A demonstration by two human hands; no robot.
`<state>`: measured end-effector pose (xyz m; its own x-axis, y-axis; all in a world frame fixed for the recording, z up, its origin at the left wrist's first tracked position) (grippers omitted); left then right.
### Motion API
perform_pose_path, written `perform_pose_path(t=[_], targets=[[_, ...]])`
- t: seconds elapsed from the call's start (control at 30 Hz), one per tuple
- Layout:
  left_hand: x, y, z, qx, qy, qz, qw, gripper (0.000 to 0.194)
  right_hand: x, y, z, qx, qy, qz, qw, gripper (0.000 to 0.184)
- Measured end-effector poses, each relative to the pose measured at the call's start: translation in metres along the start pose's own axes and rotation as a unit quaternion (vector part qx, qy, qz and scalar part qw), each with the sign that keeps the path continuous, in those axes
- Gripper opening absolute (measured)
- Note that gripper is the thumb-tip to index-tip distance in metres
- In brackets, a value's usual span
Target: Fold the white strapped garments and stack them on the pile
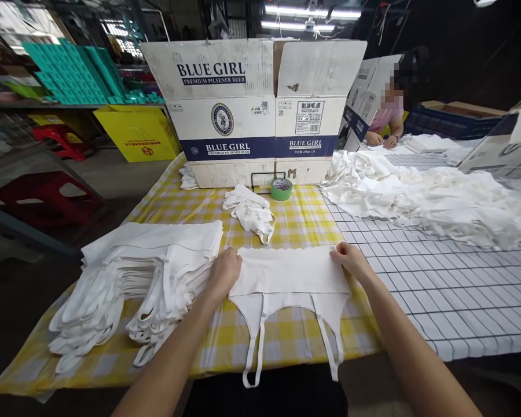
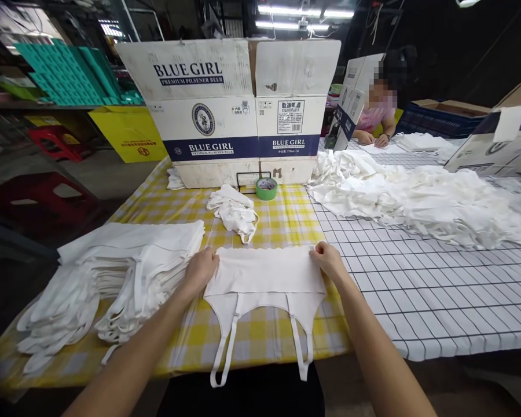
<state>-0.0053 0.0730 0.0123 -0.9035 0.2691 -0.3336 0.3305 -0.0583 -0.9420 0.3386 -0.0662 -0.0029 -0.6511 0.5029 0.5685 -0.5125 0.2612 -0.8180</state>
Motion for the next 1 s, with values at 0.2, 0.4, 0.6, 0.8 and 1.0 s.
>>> perform_pose_path(t=[0.2,0.4,0.6,0.8,1.0], targets=[[-0.014,-0.001,0.003,-0.055,0.024,0.060,0.996,0.015,0.007,0.008,-0.010,-0.067,-0.007,0.047,0.997,0.021],[-0.009,-0.002,0.012,-0.148,0.165,0.201,0.954,0.019,0.015,0.012,-0.003,-0.117,-0.064,0.105,0.985,0.034],[-0.013,0.006,0.013,-0.110,0.125,0.018,0.986,0.038,0.024,0.010,0.005,-0.145,-0.076,0.201,0.966,0.041],[-0.071,0.024,0.037,-0.057,0.254,0.014,0.965,0.051,0.053,0.034,0.027,-0.152,-0.165,0.294,0.929,0.046],[-0.056,0.044,0.045,0.084,0.297,0.032,0.951,0.062,0.029,0.052,0.024,-0.034,-0.188,0.318,0.929,0.052]])
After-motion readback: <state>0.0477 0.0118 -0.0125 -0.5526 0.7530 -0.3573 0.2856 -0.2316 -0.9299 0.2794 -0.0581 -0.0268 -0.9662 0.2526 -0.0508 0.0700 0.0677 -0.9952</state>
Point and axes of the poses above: each hand's wrist, its own z-axis away from the middle knuckle, its own y-axis out of the palm, x = y × z, the point moved 5 cm from there along -z, towards the middle knuckle, and after that the axes turned 9 degrees about z, right-handed, at the moved point
